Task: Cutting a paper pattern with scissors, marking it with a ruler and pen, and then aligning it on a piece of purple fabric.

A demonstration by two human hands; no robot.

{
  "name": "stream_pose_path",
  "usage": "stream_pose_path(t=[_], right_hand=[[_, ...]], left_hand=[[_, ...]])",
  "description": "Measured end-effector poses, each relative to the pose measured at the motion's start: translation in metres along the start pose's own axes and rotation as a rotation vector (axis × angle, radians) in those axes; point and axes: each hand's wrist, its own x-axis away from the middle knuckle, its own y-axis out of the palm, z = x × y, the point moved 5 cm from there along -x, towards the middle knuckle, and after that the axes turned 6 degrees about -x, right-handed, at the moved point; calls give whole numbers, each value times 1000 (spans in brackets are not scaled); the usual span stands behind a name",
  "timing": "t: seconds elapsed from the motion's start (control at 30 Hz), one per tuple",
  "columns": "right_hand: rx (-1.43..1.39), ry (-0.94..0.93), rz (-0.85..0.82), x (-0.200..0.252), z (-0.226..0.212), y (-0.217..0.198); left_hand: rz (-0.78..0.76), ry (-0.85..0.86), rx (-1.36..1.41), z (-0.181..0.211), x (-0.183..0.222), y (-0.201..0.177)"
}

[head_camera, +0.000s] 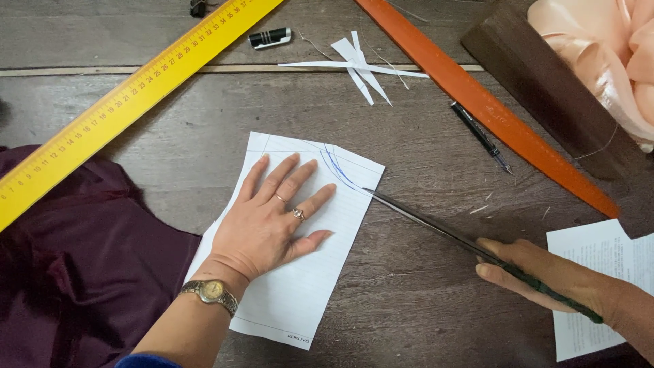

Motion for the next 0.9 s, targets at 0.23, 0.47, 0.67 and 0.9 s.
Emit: stream_pose_path(t=[0.23,0.47,0.67,0.9], right_hand=[[-60,103,-36,8,-15,-5],[-256,-74,-30,-3,-21,1],[-174,71,-31,0,-28,-2],[-275,-59,-32,-7,-15,5]], left_hand=[[5,0,4,0,0,0],[-5,1,-17,1,1,2],[1,-1,-26,0,2,3],[18,-2,-26,0,2,2]])
